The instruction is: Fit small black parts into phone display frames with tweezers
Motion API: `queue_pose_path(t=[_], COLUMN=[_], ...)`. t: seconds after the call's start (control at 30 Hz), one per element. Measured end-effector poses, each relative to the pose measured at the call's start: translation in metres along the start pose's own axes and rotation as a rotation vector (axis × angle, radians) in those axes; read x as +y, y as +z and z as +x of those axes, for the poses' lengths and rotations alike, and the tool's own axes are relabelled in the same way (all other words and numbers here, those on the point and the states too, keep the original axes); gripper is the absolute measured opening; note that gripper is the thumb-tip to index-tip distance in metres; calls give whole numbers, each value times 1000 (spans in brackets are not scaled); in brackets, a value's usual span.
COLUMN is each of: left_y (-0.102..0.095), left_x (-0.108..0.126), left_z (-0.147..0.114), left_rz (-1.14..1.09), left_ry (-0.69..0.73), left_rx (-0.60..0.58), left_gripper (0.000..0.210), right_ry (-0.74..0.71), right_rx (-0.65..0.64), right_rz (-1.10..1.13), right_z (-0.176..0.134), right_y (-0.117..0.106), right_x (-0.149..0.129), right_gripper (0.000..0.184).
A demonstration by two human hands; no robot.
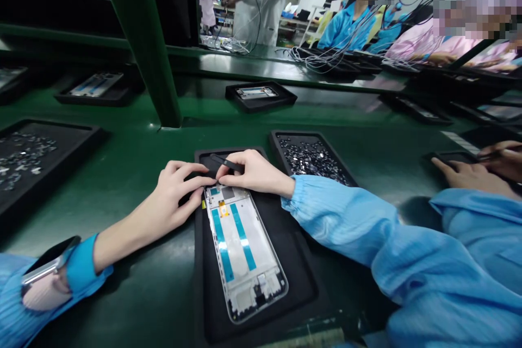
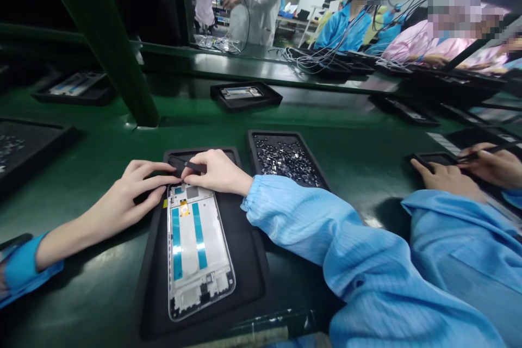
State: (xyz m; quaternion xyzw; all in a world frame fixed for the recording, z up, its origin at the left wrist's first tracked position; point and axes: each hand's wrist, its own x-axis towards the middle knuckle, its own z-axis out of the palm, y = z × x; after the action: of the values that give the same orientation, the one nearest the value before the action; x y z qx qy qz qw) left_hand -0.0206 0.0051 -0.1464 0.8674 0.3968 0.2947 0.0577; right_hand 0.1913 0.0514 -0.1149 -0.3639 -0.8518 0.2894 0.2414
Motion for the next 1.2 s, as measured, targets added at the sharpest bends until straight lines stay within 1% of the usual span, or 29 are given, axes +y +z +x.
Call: queue_pose_path(t=[0.13, 0.23, 0.3, 0.37, 0.43, 0.47, 0.5, 0.6, 0.63, 0.67, 0.7, 0.77, 0.87, 0.97, 1.07, 1.2], left_y=[0, -1, -2, -3, -3, -3, -3, -2, -2, -2, -2, -3, -4, -3, -2, -1], left_x=[-1, 1, 3, 5, 7, 7, 6, 2, 0, -1, -2, -3, -2, -1, -2, -2], left_z=[2, 5, 7, 8, 9, 9, 9, 8, 8, 8, 8, 9, 10, 10, 10, 10], left_rz=[42, 106, 169, 237, 283, 289, 279, 161, 111, 67, 37, 14, 17, 23, 25, 24], left_ry=[32, 62, 83, 109, 140, 154, 164, 150, 131, 111, 93, 77, 86, 85, 81, 73], left_rx=[-18, -30, -44, -52, -52, -52, -53, -45, -32, -14, 5, 35, 50, 46, 43, 36], left_gripper=[32, 31, 31, 31, 31, 31, 31, 27, 25, 22, 19, 15, 14, 16, 15, 14], right_ry=[137, 234, 258, 245, 198, 169, 141, 96, 91, 90, 88, 42, -87, -146, -144, -134], right_rx=[-57, -145, -183, -181, -126, -71, 6, 280, 345, 384, 392, 337, 207, 148, 134, 197], right_rz=[103, 120, 105, 90, 97, 122, 164, 316, 347, 363, 369, 385, 385, 321, 343, 307], right_z=[5, 11, 14, 14, 12, 10, 9, 5, 4, 3, 2, 2, 3, 5, 5, 3], right_y=[1, -2, -4, -6, -8, -9, -10, -13, -13, -13, -12, -8, 0, 4, 6, 6], right_x=[-3, -10, -15, -16, -15, -14, -12, -10, -10, -11, -11, -12, -9, -6, -4, -3], right_gripper=[15, 14, 11, 9, 7, 9, 16, 51, 60, 65, 66, 62, 51, 45, 42, 41])
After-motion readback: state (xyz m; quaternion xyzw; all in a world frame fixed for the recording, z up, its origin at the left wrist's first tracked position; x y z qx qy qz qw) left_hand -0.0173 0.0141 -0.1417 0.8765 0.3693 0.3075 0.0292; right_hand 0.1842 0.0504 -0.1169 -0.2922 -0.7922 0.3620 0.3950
